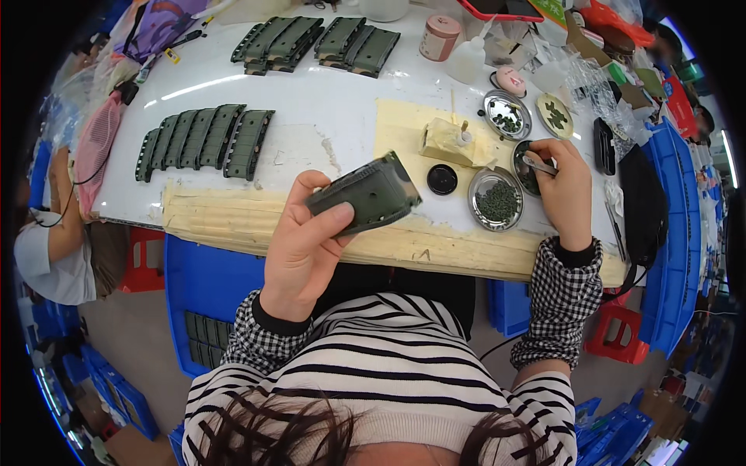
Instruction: Assembling small plastic parts onto toy tank hulls using a thin applicator tool and tweezers.
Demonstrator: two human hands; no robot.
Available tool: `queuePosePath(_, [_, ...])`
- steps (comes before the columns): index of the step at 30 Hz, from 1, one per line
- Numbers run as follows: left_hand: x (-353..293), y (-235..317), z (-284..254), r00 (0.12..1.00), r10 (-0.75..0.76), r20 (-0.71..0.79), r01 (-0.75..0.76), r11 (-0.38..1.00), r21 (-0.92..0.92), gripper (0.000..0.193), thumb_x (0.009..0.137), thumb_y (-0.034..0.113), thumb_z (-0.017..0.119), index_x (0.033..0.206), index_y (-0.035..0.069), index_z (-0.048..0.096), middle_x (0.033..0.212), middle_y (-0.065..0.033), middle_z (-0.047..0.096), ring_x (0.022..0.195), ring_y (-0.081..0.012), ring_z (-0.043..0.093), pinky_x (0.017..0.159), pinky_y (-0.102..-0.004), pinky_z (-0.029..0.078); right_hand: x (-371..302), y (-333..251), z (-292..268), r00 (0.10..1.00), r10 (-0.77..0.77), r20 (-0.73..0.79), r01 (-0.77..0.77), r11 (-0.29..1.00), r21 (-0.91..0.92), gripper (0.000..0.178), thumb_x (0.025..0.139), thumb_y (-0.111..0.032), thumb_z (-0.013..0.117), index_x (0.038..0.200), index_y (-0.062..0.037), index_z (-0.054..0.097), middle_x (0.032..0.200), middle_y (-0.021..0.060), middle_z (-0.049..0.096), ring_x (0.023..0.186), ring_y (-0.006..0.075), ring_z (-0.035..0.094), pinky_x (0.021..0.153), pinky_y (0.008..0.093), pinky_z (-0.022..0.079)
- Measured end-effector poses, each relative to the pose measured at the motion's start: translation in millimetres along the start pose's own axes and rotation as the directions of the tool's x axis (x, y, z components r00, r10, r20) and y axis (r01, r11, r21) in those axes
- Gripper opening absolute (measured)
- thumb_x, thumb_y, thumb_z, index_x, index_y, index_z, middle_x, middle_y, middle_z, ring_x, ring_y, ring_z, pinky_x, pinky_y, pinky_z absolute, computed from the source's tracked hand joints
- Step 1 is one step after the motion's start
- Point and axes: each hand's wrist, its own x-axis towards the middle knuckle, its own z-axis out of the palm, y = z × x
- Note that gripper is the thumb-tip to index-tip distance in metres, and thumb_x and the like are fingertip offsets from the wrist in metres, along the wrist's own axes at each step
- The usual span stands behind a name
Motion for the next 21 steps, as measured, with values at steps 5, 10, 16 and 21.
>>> queuePosePath(5, [-0.4, -2.5, 3.3, 1.000, -0.003, -0.029, 0.004, 1.000, 0.024, 0.031, 0.086, -0.005, 0.057, 0.115, 0.006, 0.050, 0.116, -0.0129, 0.061, 0.108, -0.0209, 0.061, 0.095, -0.0319, 0.052, 2.3, -1.0, 2.8, 1.000, -0.002, 0.022, 0.002, 1.000, -0.015, 0.022, 0.072, 0.006, 0.063, 0.092, -0.0001, 0.062, 0.084, 0.0133, 0.063, 0.076, 0.0295, 0.064, 0.067, 0.0352, 0.048])
queuePosePath(10, [-0.2, -9.1, 8.6, 0.999, -0.033, -0.015, 0.032, 0.999, -0.020, 0.033, 0.086, -0.004, 0.058, 0.118, 0.003, 0.050, 0.119, -0.0114, 0.060, 0.110, -0.0211, 0.060, 0.100, -0.0341, 0.049, 1.6, -0.4, 3.4, 0.999, 0.010, 0.031, -0.010, 1.000, -0.012, 0.018, 0.072, 0.006, 0.062, 0.090, 0.0009, 0.061, 0.083, 0.0134, 0.062, 0.075, 0.0291, 0.063, 0.067, 0.0347, 0.048])
queuePosePath(16, [0.1, -8.8, 25.9, 1.000, -0.016, -0.007, 0.016, 1.000, 0.005, 0.042, 0.087, -0.005, 0.059, 0.127, 0.000, 0.045, 0.118, -0.0127, 0.059, 0.107, -0.0178, 0.061, 0.092, -0.0322, 0.052, 1.8, -2.8, 3.0, 0.999, 0.010, -0.047, -0.011, 1.000, -0.005, 0.012, 0.073, 0.004, 0.063, 0.083, 0.0007, 0.056, 0.077, 0.0135, 0.062, 0.069, 0.0275, 0.061, 0.064, 0.0336, 0.048])
queuePosePath(21, [-2.6, -15.1, 19.0, 0.998, 0.004, 0.056, -0.013, 0.989, 0.149, 0.047, 0.088, -0.003, 0.058, 0.132, 0.001, 0.041, 0.125, -0.0131, 0.055, 0.112, -0.0182, 0.058, 0.098, -0.0371, 0.050, -0.6, -9.6, -3.7, 0.995, 0.076, -0.063, -0.075, 0.997, 0.027, 0.013, 0.073, 0.004, 0.064, 0.081, 0.0001, 0.055, 0.073, 0.0120, 0.062, 0.061, 0.0208, 0.058, 0.058, 0.0299, 0.044])
